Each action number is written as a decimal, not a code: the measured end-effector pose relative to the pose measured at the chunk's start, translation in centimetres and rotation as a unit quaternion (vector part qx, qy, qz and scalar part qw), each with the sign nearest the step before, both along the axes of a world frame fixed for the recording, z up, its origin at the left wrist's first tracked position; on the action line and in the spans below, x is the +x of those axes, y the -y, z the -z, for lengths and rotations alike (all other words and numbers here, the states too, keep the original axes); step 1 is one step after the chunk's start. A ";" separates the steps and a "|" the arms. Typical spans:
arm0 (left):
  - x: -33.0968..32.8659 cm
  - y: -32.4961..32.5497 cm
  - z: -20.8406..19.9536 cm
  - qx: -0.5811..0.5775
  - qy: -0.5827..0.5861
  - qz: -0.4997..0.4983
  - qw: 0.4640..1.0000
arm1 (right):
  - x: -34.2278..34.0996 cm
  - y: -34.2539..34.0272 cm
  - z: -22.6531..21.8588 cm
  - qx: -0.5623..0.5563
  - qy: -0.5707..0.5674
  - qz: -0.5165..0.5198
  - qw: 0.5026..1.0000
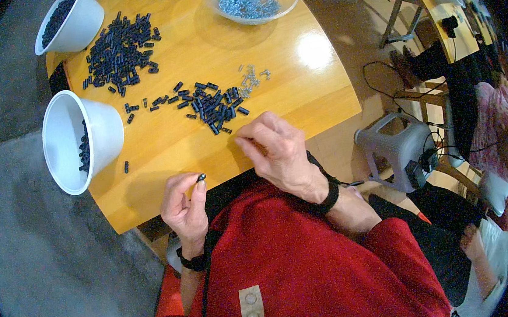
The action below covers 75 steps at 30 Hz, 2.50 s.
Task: The person assembles components by hand, picking up a black plastic piece and a small metal pin and inserting the pin into the plastic piece. They repeat this process, handling one plastic piece and one pin at a time from the table.
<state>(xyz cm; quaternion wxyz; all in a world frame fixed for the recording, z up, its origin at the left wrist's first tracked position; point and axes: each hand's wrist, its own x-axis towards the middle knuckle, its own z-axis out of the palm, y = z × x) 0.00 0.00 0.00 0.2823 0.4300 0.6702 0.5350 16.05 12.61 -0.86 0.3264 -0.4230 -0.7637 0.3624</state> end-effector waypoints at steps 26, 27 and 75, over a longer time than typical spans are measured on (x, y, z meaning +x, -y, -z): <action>1.3 -1.0 -3.8 0.039 -0.007 0.036 0.999 | 1.6 1.2 -2.4 -0.524 -0.394 -0.147 0.741; 1.4 -0.9 -3.9 0.039 -0.009 0.035 0.999 | 1.5 1.3 -2.3 -0.524 -0.395 -0.149 0.740; 1.5 -0.7 -4.8 0.054 -0.127 0.066 0.988 | 1.8 0.7 -4.1 -0.334 -0.282 -0.233 0.869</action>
